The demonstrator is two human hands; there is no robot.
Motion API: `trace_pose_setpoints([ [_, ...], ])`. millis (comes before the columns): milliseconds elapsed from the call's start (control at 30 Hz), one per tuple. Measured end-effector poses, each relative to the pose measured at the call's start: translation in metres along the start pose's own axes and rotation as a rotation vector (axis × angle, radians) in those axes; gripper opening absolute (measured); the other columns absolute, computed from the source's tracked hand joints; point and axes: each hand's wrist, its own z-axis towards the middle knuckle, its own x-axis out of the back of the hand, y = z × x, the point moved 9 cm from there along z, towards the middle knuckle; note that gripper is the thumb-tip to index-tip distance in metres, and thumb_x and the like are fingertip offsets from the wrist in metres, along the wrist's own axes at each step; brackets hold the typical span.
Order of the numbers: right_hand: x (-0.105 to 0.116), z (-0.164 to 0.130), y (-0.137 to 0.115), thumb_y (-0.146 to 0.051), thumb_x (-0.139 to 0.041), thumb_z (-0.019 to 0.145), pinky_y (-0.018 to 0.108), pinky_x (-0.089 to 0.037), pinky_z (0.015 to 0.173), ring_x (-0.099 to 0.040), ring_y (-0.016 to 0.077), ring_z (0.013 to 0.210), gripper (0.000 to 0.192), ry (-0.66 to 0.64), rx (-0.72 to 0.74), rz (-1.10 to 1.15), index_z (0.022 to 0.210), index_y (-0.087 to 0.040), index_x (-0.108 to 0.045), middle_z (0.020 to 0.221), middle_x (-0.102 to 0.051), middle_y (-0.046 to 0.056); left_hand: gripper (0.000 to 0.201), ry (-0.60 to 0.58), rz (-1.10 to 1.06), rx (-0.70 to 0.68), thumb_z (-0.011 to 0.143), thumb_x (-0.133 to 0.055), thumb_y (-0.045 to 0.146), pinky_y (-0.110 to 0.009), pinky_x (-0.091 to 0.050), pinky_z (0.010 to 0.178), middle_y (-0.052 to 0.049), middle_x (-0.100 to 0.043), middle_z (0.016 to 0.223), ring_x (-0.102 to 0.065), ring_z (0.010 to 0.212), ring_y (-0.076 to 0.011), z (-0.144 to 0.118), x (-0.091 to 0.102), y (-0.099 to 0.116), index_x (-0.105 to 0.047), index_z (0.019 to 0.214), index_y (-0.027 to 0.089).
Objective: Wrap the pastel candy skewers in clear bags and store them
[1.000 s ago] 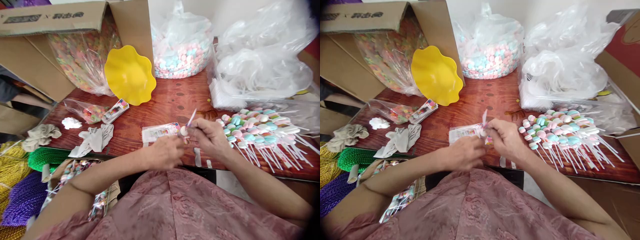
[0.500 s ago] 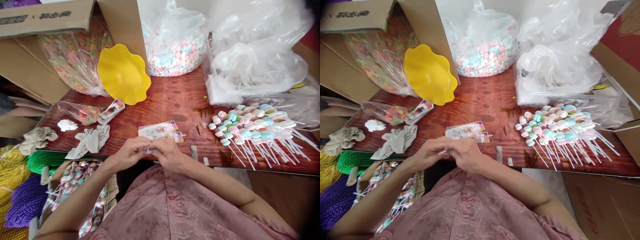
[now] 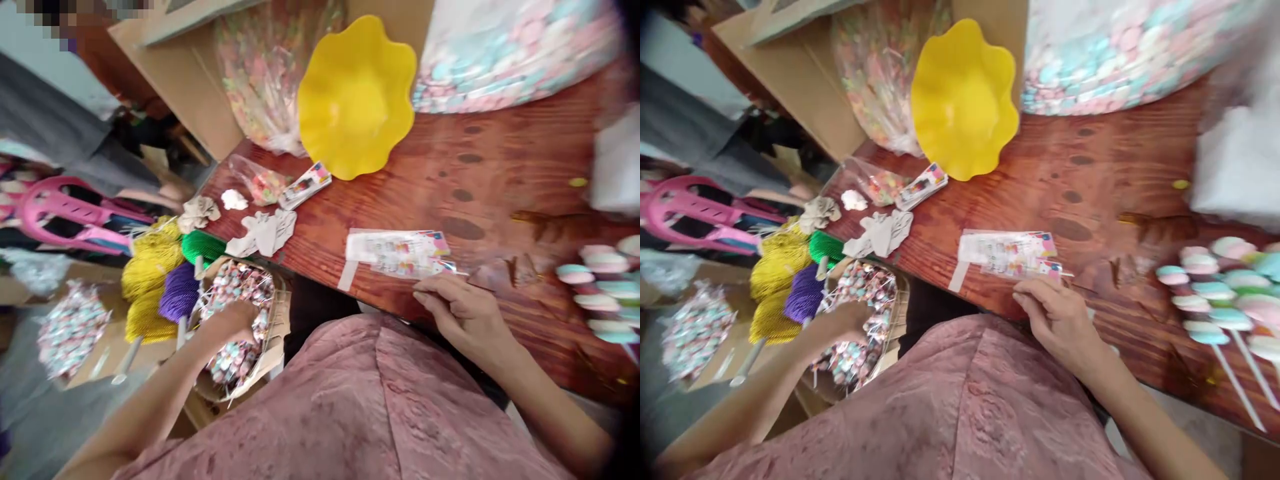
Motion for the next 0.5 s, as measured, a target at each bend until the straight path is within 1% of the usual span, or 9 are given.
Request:
trace_pose_setpoints([
  [33,0.012,-0.005,0.004,-0.020,-0.057,0.091,0.031,-0.051,0.068,-0.064,0.0171,0.073,0.008,0.051,-0.042,-0.006,0.089,-0.023,-0.064,0.081,-0.068,0.002,0.007,0.039,-0.048,-0.151,0.077,-0.067,0.019,-0.026,-0.046,0.065,-0.006,-0.068,0.078,-0.063,0.072,-0.0179,0.004,0.007,0.027,-0.069,0.082,0.015],
  [100,0.031,-0.011,0.007,-0.020,-0.057,0.091,0.030,-0.051,0.066,-0.064,0.0166,0.072,0.009,0.147,-0.122,-0.018,0.089,-0.024,-0.065,0.080,-0.068,0.002,0.021,0.212,-0.167,-0.491,0.093,-0.048,0.020,-0.025,-0.048,0.075,-0.006,-0.069,0.091,-0.063,0.082,-0.0154,0.009,0.040,0.093,-0.068,0.095,0.018],
  [133,0.037,-0.013,0.006,-0.020,-0.055,0.091,0.029,-0.051,0.066,-0.064,0.0161,0.072,0.010,0.195,-0.145,-0.036,0.089,-0.023,-0.064,0.080,-0.068,0.002,0.027,0.337,-0.211,-0.629,0.095,-0.041,0.018,-0.026,-0.048,0.079,-0.007,-0.069,0.095,-0.063,0.087,-0.0152,0.009,0.062,0.125,-0.067,0.099,0.018],
  [200,0.046,-0.018,0.001,-0.018,-0.053,0.092,0.028,-0.051,0.066,-0.064,0.0154,0.072,0.013,0.268,-0.147,-0.128,0.089,-0.022,-0.065,0.079,-0.068,0.002,0.027,0.548,-0.172,-0.818,0.094,-0.040,0.015,-0.029,-0.048,0.085,-0.009,-0.067,0.099,-0.061,0.095,-0.0176,0.014,0.098,0.186,-0.066,0.101,0.016],
  [233,0.050,-0.021,-0.002,-0.017,-0.052,0.091,0.028,-0.051,0.066,-0.064,0.0153,0.072,0.014,0.293,-0.133,-0.204,0.089,-0.021,-0.065,0.080,-0.068,0.003,0.024,0.604,-0.083,-0.847,0.092,-0.042,0.015,-0.032,-0.048,0.086,-0.011,-0.066,0.100,-0.060,0.098,-0.0204,0.021,0.107,0.213,-0.066,0.098,0.015],
  [267,0.055,-0.027,-0.005,-0.015,-0.052,0.091,0.028,-0.051,0.066,-0.065,0.0155,0.072,0.015,0.310,-0.121,-0.290,0.090,-0.021,-0.066,0.081,-0.069,0.004,0.021,0.643,0.015,-0.832,0.091,-0.045,0.016,-0.035,-0.049,0.086,-0.013,-0.065,0.102,-0.058,0.101,-0.0240,0.032,0.114,0.236,-0.065,0.098,0.014],
  [333,0.071,-0.046,-0.008,-0.014,-0.054,0.089,0.030,-0.052,0.068,-0.066,0.0168,0.075,0.016,0.355,-0.124,-0.447,0.094,-0.020,-0.068,0.086,-0.071,0.005,0.021,0.685,0.161,-0.779,0.088,-0.048,0.015,-0.040,-0.049,0.083,-0.015,-0.063,0.105,-0.056,0.104,-0.0292,0.053,0.121,0.268,-0.064,0.102,0.011],
  [400,0.100,-0.074,-0.006,-0.013,-0.057,0.087,0.031,-0.053,0.071,-0.068,0.0180,0.077,0.016,0.447,-0.167,-0.563,0.096,-0.021,-0.068,0.087,-0.072,0.005,0.023,0.692,0.267,-0.738,0.088,-0.046,0.010,-0.040,-0.049,0.078,-0.016,-0.062,0.103,-0.056,0.100,-0.0302,0.068,0.121,0.285,-0.063,0.103,0.009],
  [500,0.153,-0.121,0.000,-0.016,-0.059,0.087,0.033,-0.054,0.072,-0.068,0.0200,0.078,0.012,0.637,-0.293,-0.738,0.092,-0.021,-0.069,0.085,-0.072,0.005,0.028,0.682,0.367,-0.734,0.089,-0.038,0.003,-0.039,-0.048,0.075,-0.017,-0.062,0.097,-0.058,0.093,-0.0289,0.077,0.113,0.290,-0.064,0.098,0.008],
])
